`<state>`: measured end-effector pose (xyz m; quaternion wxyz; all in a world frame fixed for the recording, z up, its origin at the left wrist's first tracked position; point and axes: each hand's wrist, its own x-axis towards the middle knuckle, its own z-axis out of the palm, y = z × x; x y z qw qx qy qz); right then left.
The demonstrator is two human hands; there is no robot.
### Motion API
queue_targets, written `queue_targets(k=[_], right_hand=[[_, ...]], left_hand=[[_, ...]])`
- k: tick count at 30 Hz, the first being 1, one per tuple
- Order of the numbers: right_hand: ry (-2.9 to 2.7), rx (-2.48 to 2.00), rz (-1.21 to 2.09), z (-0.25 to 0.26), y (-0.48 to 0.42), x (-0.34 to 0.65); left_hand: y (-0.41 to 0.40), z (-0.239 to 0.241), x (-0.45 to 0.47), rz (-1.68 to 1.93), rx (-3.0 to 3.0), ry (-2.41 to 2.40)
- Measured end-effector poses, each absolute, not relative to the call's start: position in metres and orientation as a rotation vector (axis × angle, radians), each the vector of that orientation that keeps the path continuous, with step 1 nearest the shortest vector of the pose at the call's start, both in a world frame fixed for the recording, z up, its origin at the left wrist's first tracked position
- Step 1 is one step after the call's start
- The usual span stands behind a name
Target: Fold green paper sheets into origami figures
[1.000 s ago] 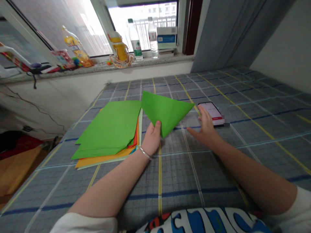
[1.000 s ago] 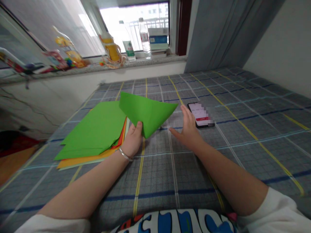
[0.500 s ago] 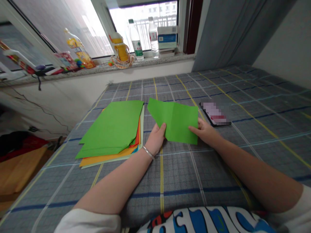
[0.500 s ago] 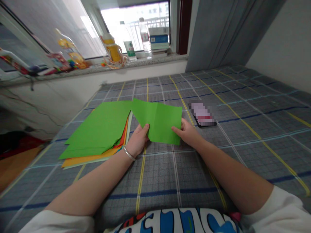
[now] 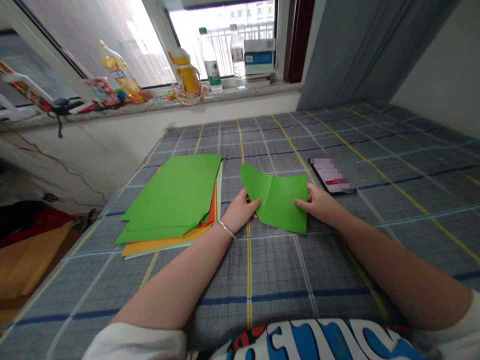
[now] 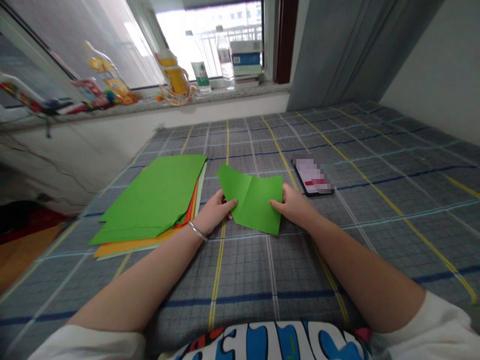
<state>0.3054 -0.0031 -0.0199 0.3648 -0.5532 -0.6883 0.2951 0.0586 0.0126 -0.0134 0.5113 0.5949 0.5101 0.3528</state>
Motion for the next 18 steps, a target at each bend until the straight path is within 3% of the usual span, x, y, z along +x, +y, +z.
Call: queue_targets(k=[11,18], right_hand=[[-1.916,-1.521,0.626,-0.018,-0.008,0.308],[-2.03,-1.382,0.336,-0.026,-0.001,0.314]], left_hand=[[0.017,-0.028,0.052,1.012,1.814,1.202],[0.018,-0.026,0.05,0.996,2.001,1.197]])
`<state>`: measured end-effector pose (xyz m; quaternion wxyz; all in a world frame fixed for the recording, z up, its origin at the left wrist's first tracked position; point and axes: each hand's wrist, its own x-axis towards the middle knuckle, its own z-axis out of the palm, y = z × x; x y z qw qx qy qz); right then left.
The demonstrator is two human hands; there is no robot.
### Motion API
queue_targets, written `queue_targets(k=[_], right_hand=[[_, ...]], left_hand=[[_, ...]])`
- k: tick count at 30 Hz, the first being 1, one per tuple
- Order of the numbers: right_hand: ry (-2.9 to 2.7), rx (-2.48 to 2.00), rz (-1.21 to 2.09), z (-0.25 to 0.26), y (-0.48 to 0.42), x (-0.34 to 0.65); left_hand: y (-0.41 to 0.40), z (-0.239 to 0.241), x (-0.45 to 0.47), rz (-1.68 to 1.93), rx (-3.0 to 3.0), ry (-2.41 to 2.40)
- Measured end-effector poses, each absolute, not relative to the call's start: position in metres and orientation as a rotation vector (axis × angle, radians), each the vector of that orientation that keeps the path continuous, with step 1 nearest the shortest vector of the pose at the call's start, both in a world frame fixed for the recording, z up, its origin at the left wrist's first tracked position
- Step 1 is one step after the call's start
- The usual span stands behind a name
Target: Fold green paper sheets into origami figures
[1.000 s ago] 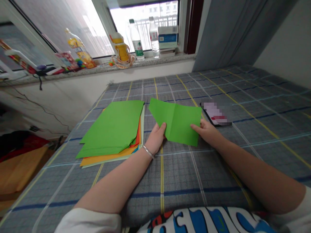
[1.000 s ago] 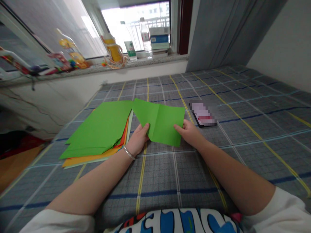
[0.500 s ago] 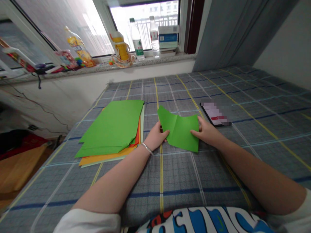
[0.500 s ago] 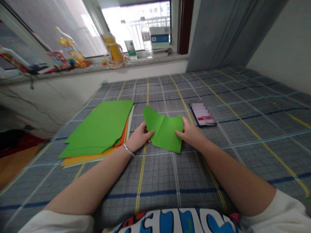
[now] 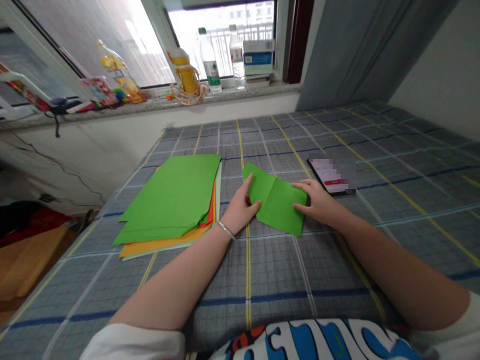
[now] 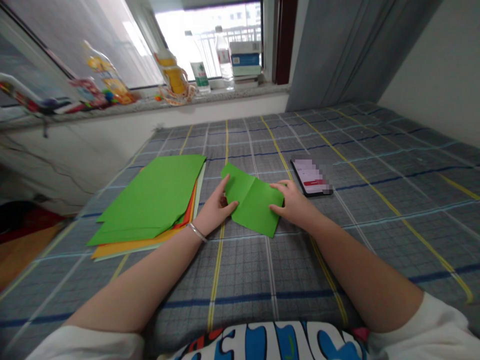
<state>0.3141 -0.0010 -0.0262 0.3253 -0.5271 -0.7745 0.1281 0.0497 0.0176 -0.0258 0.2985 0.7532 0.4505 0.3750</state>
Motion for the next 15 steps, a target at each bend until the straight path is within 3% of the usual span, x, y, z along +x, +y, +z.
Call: queue_targets(k=[7,15], right_hand=[[-2.118,-1.385,0.281,-0.024,-0.001,0.313],[-2.374,-1.289,-0.1,-0.009,-0.017,0.291]], left_hand=[[0.008,-0.016,0.055,0.702,2.386,1.278],[0.004,-0.015,0.058,0.546,2.518,1.402]])
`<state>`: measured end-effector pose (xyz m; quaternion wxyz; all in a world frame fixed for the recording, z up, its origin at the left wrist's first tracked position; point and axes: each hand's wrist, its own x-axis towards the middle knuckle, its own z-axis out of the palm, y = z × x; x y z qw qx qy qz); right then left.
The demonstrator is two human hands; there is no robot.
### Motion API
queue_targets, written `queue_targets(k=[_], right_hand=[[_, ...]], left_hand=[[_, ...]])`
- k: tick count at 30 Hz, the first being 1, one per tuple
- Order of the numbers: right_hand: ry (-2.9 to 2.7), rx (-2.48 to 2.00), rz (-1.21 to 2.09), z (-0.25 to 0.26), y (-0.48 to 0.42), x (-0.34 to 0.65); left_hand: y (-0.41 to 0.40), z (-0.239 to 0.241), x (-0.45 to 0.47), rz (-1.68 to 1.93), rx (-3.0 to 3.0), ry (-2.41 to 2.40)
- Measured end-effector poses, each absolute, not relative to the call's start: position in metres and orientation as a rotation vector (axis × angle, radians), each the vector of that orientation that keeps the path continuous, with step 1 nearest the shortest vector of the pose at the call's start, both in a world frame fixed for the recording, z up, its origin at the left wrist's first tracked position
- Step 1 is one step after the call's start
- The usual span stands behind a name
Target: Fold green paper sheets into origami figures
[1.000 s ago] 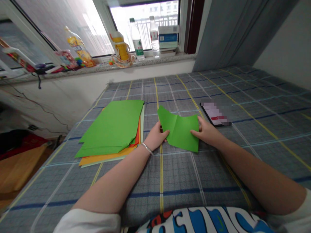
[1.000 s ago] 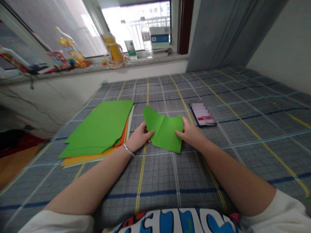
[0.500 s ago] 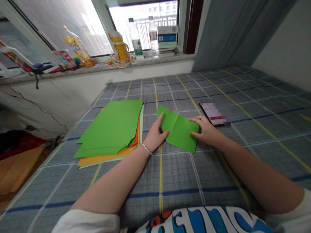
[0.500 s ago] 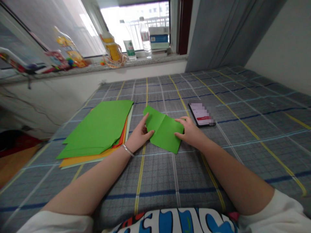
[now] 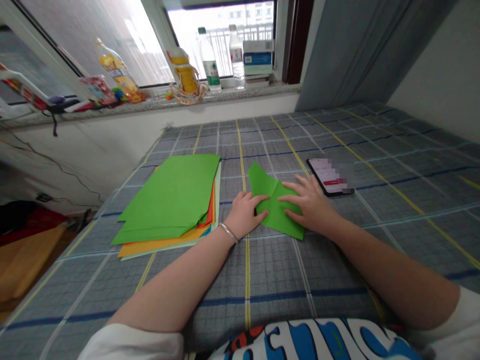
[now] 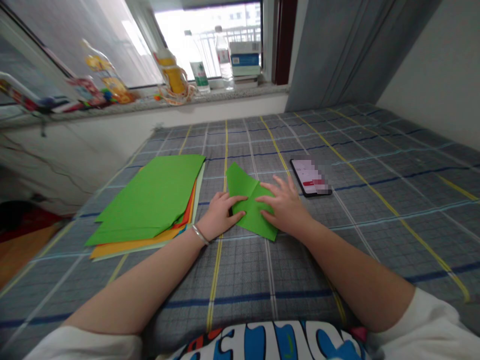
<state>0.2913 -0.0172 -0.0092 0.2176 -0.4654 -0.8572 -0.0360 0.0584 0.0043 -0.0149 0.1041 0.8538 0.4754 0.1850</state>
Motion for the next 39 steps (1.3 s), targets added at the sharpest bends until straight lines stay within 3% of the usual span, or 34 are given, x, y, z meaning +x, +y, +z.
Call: queue_targets(k=[7,21,29,39], right_hand=[[-2.613,-0.953,0.139,-0.013,-0.02,0.272],[-2.52,-1.364,0.075,-0.018,0.0,0.276],[-2.477,-1.546,0.115,-0.023,0.016,0.277],[-2.519,-1.297,-0.006,-0.016,-0.004,0.292]], left_hand=[[0.005,-0.019,0.057,0.548,2.522,1.451],[0.007,-0.013,0.049,0.482,2.593,1.393],[0.009,0.0,0.043,0.266,2.594,1.348],[0.012,-0.003,0.032,0.288,2.63,1.155]])
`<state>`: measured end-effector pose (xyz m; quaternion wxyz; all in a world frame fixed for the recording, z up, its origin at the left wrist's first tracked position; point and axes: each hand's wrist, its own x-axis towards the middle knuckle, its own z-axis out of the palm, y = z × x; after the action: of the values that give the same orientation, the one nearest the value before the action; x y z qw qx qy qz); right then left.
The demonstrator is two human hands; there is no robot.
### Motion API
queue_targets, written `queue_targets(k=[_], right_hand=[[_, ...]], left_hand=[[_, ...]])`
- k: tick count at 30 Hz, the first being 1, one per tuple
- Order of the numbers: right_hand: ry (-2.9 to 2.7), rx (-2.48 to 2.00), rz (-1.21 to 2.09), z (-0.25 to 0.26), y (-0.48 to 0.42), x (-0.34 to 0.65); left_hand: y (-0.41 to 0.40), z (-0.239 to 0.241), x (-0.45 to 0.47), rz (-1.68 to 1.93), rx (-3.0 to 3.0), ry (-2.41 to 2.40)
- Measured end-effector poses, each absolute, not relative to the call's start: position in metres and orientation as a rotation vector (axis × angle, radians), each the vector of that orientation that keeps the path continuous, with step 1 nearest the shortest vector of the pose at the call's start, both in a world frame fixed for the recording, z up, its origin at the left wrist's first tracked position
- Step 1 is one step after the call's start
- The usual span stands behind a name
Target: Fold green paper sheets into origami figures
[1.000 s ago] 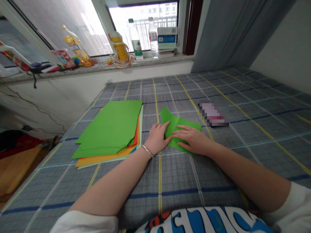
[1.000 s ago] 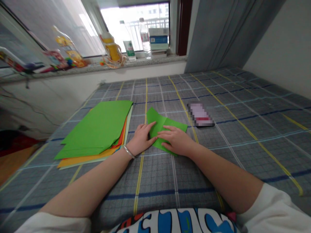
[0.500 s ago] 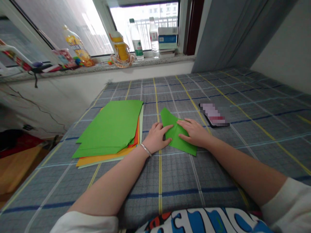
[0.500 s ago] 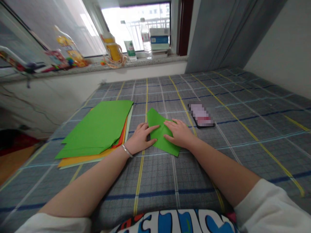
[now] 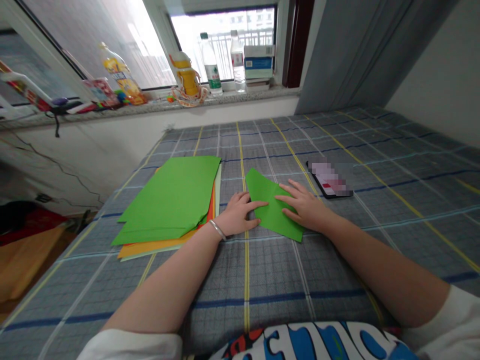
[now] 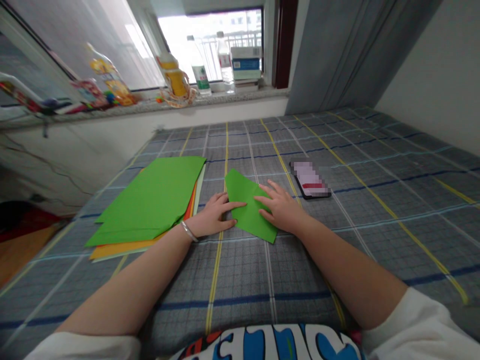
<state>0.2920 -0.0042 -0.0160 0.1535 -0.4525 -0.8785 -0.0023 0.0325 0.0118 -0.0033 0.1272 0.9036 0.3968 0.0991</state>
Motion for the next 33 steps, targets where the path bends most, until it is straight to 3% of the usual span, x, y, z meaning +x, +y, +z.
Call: queue_targets(k=[33], right_hand=[[-2.541,-0.993,0.324,-0.007,-0.009,0.321]], left_hand=[[0.023,-0.017,0.035,0.677,2.203,1.399]])
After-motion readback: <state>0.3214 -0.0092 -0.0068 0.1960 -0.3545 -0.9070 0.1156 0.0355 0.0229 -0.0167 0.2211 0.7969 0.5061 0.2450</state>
